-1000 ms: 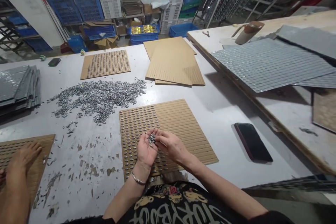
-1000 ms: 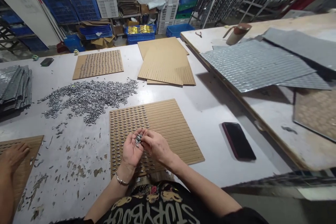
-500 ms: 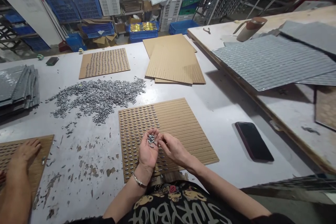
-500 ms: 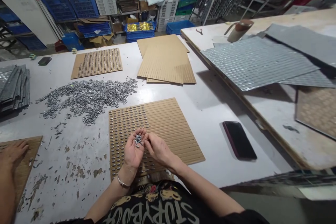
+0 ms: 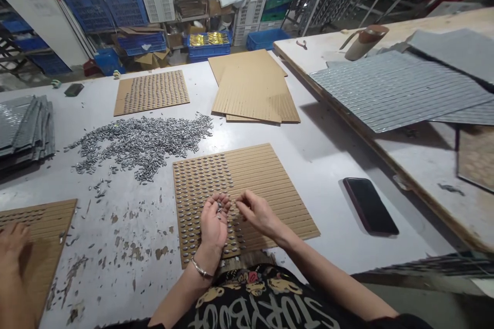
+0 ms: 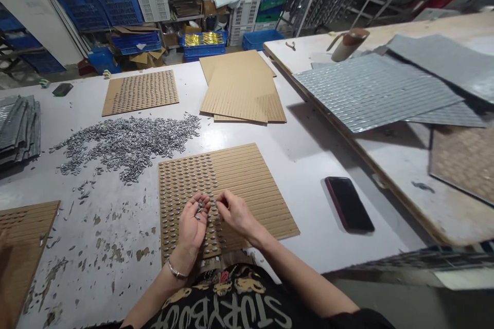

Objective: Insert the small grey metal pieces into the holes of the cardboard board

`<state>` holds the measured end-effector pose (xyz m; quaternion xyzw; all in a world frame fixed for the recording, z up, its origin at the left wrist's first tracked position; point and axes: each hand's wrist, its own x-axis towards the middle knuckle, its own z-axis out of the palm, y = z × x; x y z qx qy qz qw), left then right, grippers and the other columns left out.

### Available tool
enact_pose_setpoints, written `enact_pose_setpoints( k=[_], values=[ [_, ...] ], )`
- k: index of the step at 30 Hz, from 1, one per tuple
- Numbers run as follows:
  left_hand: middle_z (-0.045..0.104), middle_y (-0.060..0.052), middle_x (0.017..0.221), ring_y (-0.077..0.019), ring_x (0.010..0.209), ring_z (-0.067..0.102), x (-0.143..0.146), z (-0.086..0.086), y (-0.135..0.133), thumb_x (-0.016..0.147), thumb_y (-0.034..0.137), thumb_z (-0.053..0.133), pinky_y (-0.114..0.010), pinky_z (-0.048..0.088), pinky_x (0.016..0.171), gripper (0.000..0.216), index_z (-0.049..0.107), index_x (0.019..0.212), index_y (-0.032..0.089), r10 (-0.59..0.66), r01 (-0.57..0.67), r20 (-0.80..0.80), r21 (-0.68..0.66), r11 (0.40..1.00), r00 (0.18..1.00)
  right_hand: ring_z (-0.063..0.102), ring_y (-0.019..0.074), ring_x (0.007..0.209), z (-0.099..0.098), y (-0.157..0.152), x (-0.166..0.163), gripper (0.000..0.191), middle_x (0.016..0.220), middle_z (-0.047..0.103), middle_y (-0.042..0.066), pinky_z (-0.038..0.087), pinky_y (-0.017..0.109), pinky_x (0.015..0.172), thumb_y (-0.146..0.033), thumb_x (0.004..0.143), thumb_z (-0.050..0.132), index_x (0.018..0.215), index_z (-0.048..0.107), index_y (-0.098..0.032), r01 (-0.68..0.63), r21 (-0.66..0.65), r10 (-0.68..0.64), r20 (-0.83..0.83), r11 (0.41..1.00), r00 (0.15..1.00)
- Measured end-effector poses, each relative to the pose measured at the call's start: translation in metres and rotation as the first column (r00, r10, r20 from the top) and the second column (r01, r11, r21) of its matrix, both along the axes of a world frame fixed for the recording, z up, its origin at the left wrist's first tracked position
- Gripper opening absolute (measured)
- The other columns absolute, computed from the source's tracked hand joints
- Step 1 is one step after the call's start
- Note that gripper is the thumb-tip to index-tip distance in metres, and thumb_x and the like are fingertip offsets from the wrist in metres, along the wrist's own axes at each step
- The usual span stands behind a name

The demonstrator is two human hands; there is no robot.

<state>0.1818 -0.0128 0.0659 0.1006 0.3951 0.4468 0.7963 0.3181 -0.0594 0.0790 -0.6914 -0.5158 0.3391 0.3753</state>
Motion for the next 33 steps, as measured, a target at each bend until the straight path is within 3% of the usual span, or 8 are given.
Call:
enact_pose_setpoints(
  k=[4,9,12,17,28,33],
  values=[
    [0.068,-0.009,0.087,-0.0139,0.072,0.064,-0.008,-0.007,-0.006,0.077,0.018,0.066,-0.023,0.049,0.063,0.016,0.059,0.091,0.014,-0.124,0.122,-0.081,-0.022,0.992,0.989,0.053,0.0134,0.063,-0.016,0.017,0.029,0.014,0.068,0.059,-0.001,0.040,0.025,0.062,-0.025,0.083,0.047,0.077,0.057,-0.019,-0.010,-0.063,0.017,0.114,0.998,0.993],
    [0.068,-0.010,0.091,-0.0135,0.075,0.063,-0.011,-0.008,-0.013,0.070,0.019,0.073,-0.023,0.050,0.066,0.022,0.063,0.087,0.012,-0.232,0.229,-0.079,-0.044,0.972,0.969,0.056,0.0141,0.069,-0.032,0.037,0.025,0.015,0.073,0.064,0.001,0.038,0.024,0.065,-0.021,0.084,0.047,0.078,0.060,-0.018,-0.023,-0.106,0.045,0.211,0.994,0.976],
    [0.067,-0.010,0.089,-0.0140,0.077,0.063,-0.013,-0.006,-0.012,0.065,0.015,0.073,-0.023,0.050,0.068,0.021,0.066,0.085,0.010,-0.258,0.255,-0.083,-0.043,0.966,0.963,0.057,0.0143,0.069,-0.033,0.044,0.016,0.016,0.074,0.065,0.002,0.035,0.023,0.064,-0.020,0.086,0.046,0.079,0.060,-0.019,-0.037,-0.158,0.081,0.284,0.987,0.955],
    [0.064,-0.005,0.079,-0.0094,0.067,0.059,-0.016,-0.006,-0.006,0.064,0.018,0.077,-0.018,0.046,0.059,0.029,0.067,0.090,0.011,-0.250,0.248,-0.112,-0.028,0.968,0.962,0.057,0.0157,0.070,-0.029,0.053,0.012,0.016,0.076,0.067,0.005,0.031,0.025,0.061,-0.019,0.086,0.048,0.080,0.062,-0.019,0.006,-0.281,0.122,0.438,0.960,0.891],
    [0.063,-0.004,0.082,-0.0091,0.065,0.056,-0.020,-0.004,-0.007,0.070,0.030,0.077,-0.019,0.044,0.057,0.039,0.061,0.102,0.014,-0.278,0.278,-0.106,-0.013,0.960,0.955,0.058,0.0150,0.073,-0.040,0.054,0.021,0.009,0.077,0.066,0.003,0.035,0.023,0.065,-0.016,0.082,0.051,0.082,0.060,-0.018,-0.003,-0.207,0.076,0.345,0.978,0.935],
    [0.063,-0.003,0.080,-0.0101,0.065,0.057,-0.021,-0.005,-0.008,0.070,0.036,0.077,-0.019,0.042,0.055,0.034,0.056,0.088,0.017,-0.270,0.277,-0.143,0.030,0.960,0.952,0.056,0.0148,0.070,-0.033,0.056,0.025,0.006,0.074,0.065,0.002,0.036,0.024,0.064,-0.016,0.079,0.055,0.083,0.059,-0.018,0.034,-0.208,0.045,0.365,0.978,0.930]
  ],
)
